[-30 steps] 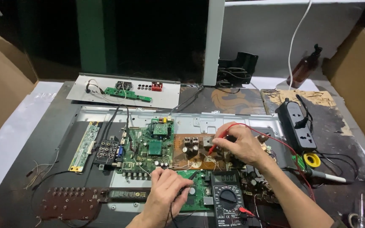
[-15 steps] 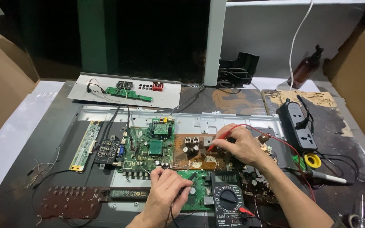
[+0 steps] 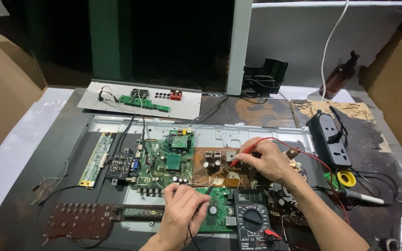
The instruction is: Using a multimeter to test electrical components on a disassembled television circuit board.
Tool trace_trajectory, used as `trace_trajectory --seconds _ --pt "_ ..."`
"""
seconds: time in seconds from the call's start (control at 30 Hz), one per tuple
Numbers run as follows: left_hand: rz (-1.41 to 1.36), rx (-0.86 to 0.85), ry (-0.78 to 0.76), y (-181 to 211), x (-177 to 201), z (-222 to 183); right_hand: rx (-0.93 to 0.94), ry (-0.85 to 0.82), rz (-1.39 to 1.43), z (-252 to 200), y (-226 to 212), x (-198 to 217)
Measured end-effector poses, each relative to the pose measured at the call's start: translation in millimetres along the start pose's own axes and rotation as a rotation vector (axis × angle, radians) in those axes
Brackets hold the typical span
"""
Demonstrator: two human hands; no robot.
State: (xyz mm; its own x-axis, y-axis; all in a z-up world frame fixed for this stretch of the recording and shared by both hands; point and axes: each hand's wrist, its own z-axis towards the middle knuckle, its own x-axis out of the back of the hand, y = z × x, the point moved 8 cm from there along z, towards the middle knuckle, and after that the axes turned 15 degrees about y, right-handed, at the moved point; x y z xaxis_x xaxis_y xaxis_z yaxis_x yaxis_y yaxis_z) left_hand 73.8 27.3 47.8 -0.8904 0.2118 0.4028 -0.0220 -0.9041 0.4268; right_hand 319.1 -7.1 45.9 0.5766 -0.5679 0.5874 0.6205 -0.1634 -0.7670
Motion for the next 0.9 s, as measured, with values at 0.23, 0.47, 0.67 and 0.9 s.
trace_trajectory --seconds 0.23,0.47,0.67,0.9 --pt "0.029 -0.005 -0.019 -0.1 -1.2 -0.3 -0.043 -0.013 -0.019 -0.8 -0.2 0.8" --pt "0.057 0.025 -0.044 -3.0 -2.9 -2.1 -0.009 0.002 -0.027 0.5 0.2 0.6" --pt "0.029 0.037 -0.045 -4.1 -3.4 -4.5 -0.049 0.022 -0.059 0.3 10.1 0.5" --pt "0.044 0.011 -0.029 -4.8 -3.6 -4.6 -0.023 0.008 -0.041 0.2 6.0 0.4"
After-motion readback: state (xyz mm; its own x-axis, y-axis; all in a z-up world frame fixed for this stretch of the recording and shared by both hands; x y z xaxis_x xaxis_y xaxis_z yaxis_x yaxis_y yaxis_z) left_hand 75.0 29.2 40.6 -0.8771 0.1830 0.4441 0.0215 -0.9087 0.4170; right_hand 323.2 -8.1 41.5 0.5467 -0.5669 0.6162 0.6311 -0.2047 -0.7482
